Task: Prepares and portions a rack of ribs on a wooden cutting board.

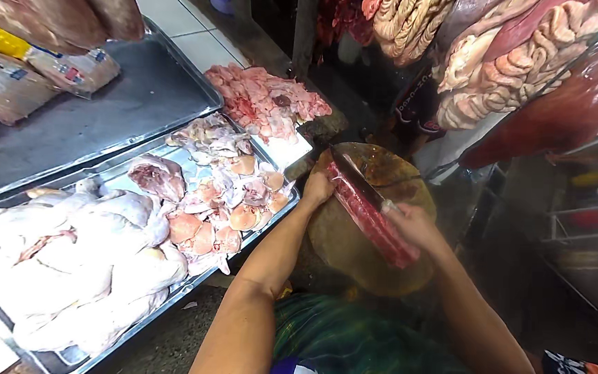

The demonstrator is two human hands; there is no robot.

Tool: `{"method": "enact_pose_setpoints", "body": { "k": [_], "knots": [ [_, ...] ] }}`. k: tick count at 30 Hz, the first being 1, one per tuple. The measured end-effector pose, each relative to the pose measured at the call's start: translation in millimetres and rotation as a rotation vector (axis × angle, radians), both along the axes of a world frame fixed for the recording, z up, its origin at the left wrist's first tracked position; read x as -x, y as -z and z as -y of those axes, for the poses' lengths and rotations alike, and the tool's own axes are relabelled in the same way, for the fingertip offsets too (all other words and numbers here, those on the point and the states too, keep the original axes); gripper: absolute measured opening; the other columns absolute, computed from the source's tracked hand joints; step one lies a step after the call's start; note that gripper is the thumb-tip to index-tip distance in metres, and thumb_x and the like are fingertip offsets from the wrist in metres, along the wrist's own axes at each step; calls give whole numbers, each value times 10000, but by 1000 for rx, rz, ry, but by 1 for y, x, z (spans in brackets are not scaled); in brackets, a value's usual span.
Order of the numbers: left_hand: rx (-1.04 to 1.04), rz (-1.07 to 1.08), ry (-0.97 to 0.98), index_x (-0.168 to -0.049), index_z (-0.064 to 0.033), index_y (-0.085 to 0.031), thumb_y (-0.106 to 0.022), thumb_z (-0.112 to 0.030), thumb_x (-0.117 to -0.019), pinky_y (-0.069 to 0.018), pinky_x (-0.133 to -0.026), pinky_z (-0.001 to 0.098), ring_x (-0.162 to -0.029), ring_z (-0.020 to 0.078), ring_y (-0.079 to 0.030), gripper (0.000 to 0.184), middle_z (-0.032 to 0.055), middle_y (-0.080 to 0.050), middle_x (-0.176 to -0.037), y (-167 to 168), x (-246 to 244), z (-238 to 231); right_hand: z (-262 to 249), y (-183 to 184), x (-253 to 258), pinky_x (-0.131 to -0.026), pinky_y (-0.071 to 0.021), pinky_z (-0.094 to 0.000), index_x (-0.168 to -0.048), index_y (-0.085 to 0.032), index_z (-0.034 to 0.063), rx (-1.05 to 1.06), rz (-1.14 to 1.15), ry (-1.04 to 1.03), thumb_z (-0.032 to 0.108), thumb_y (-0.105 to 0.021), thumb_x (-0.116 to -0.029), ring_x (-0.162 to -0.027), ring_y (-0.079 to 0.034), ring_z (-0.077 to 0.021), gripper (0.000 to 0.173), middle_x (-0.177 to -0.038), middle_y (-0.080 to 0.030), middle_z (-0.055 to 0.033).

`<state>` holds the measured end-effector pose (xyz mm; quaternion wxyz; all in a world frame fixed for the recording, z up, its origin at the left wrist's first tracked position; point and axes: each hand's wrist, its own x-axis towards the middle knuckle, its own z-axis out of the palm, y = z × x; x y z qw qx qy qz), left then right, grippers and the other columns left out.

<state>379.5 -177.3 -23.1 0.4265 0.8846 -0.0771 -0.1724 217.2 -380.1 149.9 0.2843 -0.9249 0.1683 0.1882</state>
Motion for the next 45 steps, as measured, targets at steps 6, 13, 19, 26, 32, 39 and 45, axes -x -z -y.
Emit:
{"method": "enact_pose_setpoints", "body": {
  "k": [6, 13, 19, 26, 32, 39, 45],
  "knots": [
    [-131, -4, 134, -880, -7, -692, -639, -413, -964, -537, -805, 660, -933, 414, -690, 418, 227, -694, -927, -9, -7, -10, -8, 5, -8, -729, -553, -507, -1201, -694, 140, 88, -27, -27, 568, -469, -1051, -746, -660, -255, 507, -900, -696, -117],
    [-173, 13, 222, -851, -45, -718, -609, -391, -989, -521, -801, 657, -918, 402, -684, 388, 199, -699, -888, -28, 6, -45, 14, -29, 25, -884, -519, -585, -1167, -691, 85, 187, -161, -85, 562, -443, -1061, -957, -678, -321, 548, -995, -699, -166],
    [-153, -49, 193, -852, -97, -736, -620, -371, -998, -517, -735, 643, -802, 363, -677, 331, 149, -685, -783, -40, 94, -90, 44, -48, 83, -687, -530, -452, -1090, -686, 81, 116, -170, 21, 520, -492, -1057, -700, -616, -203, 481, -831, -644, -83],
    [-182, -158, -12, -866, -135, -732, -601, -292, -1008, -514, -651, 565, -709, 302, -662, 248, 95, -675, -729, -5, 163, -103, 55, -37, 137, -461, -474, -254, -1072, -706, 114, -117, -27, 225, 417, -509, -1072, -496, -538, -77, 362, -724, -646, 17],
    [-242, -118, -37, -971, -116, -739, -616, -273, -996, -534, -709, 617, -804, 355, -693, 201, 136, -707, -821, -28, 175, -109, 49, -24, 149, -460, -464, -251, -1106, -700, 106, -156, -16, 229, 427, -520, -1064, -495, -529, -71, 371, -726, -642, 13],
    [-234, -69, -110, -946, -133, -737, -629, -275, -1003, -521, -646, 592, -724, 316, -673, 188, 104, -693, -779, -92, 209, -130, 41, 15, 154, -495, -480, -271, -1119, -688, 78, -230, -61, 127, 416, -507, -1065, -519, -529, -70, 387, -708, -611, 16],
    [-329, -352, -248, -995, -80, -728, -659, -299, -944, -540, -760, 639, -835, 370, -704, 235, 166, -719, -870, -20, 219, -153, 47, 69, 156, -529, -502, -314, -1167, -673, 58, -286, -161, 104, 405, -508, -1075, -554, -552, -109, 395, -789, -640, -27]
  ]
}}
